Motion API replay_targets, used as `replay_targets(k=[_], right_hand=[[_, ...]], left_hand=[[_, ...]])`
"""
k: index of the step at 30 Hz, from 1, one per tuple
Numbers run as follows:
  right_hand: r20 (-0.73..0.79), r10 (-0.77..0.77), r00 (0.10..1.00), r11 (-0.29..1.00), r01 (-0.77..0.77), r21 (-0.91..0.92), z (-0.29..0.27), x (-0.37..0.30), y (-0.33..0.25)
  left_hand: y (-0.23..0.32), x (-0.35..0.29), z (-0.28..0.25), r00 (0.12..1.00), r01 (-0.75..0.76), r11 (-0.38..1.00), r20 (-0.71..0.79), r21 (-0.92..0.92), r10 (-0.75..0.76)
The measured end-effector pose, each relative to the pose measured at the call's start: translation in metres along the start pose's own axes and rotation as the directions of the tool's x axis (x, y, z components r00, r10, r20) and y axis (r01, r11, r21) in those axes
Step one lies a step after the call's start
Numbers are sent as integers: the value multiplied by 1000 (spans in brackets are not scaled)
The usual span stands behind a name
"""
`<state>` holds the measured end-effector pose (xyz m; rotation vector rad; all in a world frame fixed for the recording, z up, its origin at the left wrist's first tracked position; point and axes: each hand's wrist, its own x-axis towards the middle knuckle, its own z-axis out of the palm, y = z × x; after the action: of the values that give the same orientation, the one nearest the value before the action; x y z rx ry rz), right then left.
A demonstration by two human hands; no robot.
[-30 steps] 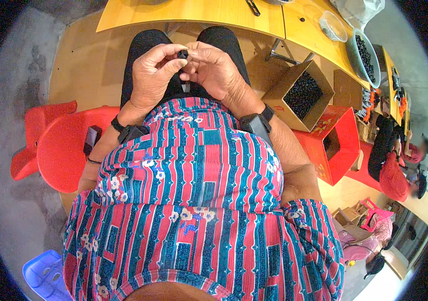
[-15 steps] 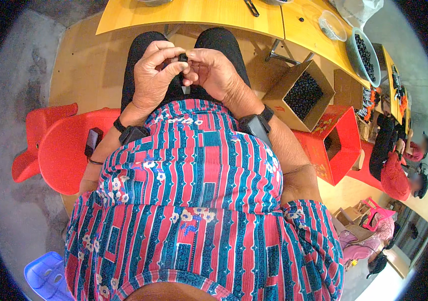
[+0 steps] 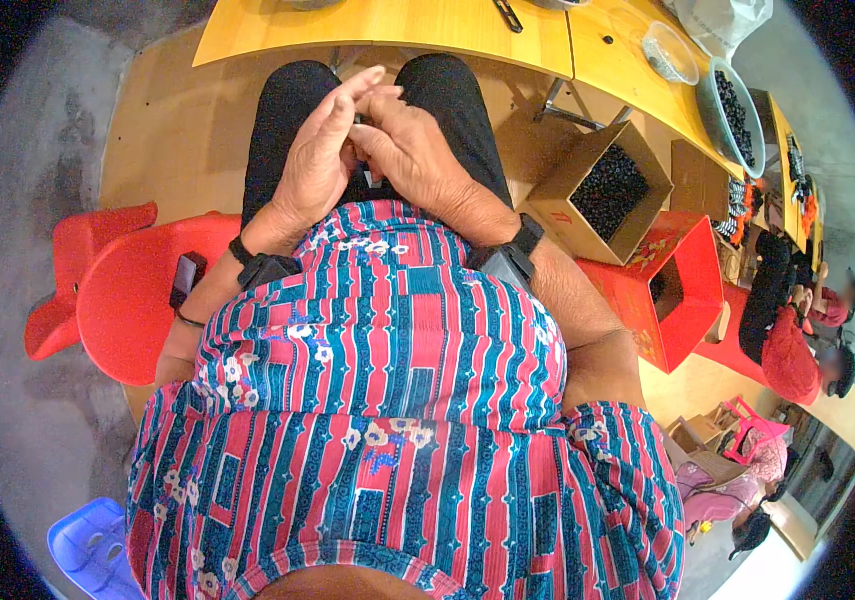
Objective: The person sorts small black plastic parts by hand, transferring them from a black plastic bowl into a white plastic bowl.
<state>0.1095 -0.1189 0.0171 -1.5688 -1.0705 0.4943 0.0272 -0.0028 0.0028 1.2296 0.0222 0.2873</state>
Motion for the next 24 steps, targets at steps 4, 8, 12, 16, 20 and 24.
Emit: replay_targets(k=[4, 8, 12, 16, 20, 24], right_hand=[[15, -150, 989, 963, 150, -226, 6, 0, 4], [-3, -183, 983, 933, 173, -315, 15, -1, 13], [-9, -133, 991, 954, 125, -272, 19, -5, 16], [-62, -196, 979, 948, 173, -267, 25, -5, 19], [-107, -201, 974, 950, 167, -265, 27, -7, 19], [-116, -148, 982, 966, 118, -230, 29, -5, 18]], left_hand=[[-15, 4, 3, 999, -4, 998, -50, -59, 1], [-21, 4, 5, 966, -146, 975, -189, 167, 177], [-19, 4, 10, 945, -125, 960, -266, 250, 192], [-22, 5, 8, 937, -95, 971, -309, 221, 162], [-28, 6, 6, 939, -84, 982, -316, 171, 135], [-30, 7, 3, 938, -73, 982, -322, 172, 126]])
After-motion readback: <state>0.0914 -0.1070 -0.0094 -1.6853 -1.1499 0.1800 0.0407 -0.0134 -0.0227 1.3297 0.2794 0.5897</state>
